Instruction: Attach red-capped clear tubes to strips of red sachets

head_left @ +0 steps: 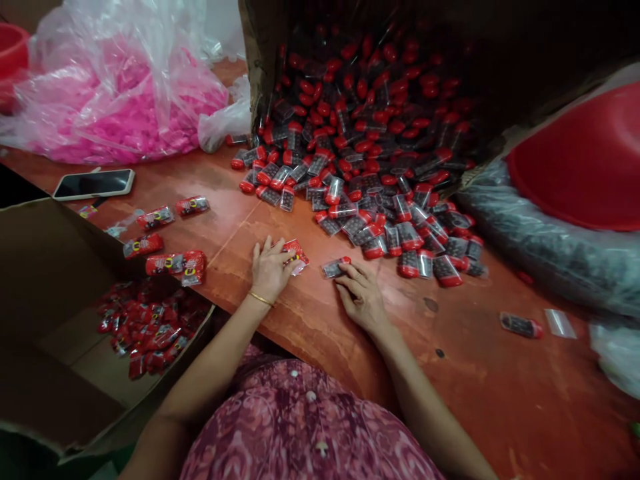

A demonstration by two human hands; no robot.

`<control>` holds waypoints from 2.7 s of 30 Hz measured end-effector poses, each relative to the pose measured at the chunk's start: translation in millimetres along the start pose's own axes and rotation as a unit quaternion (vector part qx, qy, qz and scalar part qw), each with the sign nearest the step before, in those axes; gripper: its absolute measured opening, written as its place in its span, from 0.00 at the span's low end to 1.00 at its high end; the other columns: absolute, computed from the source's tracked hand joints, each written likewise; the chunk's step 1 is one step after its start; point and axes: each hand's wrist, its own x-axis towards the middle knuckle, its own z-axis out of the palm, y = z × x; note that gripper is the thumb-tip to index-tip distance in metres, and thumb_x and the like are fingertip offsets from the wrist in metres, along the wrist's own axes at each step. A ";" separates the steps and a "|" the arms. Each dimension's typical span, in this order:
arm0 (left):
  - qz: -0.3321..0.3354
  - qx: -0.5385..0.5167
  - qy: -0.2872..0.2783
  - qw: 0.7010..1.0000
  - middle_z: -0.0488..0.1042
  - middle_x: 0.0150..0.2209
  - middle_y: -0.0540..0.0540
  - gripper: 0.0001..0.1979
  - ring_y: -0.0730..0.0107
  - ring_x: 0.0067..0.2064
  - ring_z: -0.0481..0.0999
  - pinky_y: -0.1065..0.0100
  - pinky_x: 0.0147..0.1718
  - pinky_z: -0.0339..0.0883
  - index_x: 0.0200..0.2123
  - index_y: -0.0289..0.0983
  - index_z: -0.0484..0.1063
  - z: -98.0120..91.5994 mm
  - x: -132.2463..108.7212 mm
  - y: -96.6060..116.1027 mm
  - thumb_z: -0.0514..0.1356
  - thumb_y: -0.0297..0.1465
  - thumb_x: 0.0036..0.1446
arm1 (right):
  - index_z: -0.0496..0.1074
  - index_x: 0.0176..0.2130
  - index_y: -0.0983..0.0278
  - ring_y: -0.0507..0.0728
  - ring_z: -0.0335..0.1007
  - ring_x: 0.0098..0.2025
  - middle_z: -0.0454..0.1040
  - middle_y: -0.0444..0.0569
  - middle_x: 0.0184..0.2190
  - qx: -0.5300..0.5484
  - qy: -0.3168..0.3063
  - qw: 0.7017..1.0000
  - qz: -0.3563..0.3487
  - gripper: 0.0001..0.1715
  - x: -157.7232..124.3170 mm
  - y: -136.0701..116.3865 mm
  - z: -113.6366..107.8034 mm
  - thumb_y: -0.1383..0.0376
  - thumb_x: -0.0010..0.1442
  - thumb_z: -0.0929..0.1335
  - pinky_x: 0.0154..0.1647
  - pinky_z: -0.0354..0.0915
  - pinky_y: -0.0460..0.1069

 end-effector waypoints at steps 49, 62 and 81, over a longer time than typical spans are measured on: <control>-0.373 -0.694 -0.078 0.611 0.76 0.25 0.51 0.10 0.75 0.26 0.74 0.74 0.24 0.66 0.27 0.36 0.71 -25.6 -30.2 51.9 0.68 0.33 0.43 | 0.73 0.32 0.65 0.60 0.70 0.29 0.75 0.56 0.26 -0.197 -0.088 0.942 0.258 0.21 39.9 -9.0 -7.1 0.50 0.58 0.63 0.28 0.60 0.51; -0.389 -0.680 -0.055 0.620 0.75 0.23 0.51 0.10 0.75 0.24 0.74 0.75 0.22 0.65 0.28 0.35 0.71 -26.0 -36.0 47.4 0.67 0.34 0.43 | 0.65 0.35 0.63 0.60 0.69 0.33 0.73 0.53 0.30 -0.024 -0.023 0.960 0.277 0.13 2.3 -25.1 -10.0 0.56 0.58 0.63 0.33 0.63 0.53; -0.365 -0.673 -0.095 0.636 0.77 0.25 0.49 0.17 0.74 0.25 0.74 0.73 0.23 0.67 0.26 0.34 0.75 -28.6 -39.8 54.7 0.71 0.39 0.34 | 0.58 0.59 0.53 0.58 0.65 0.43 0.65 0.52 0.42 0.052 -0.025 0.998 0.006 0.29 -6.7 -59.9 -39.2 0.67 0.59 0.64 0.41 0.64 0.55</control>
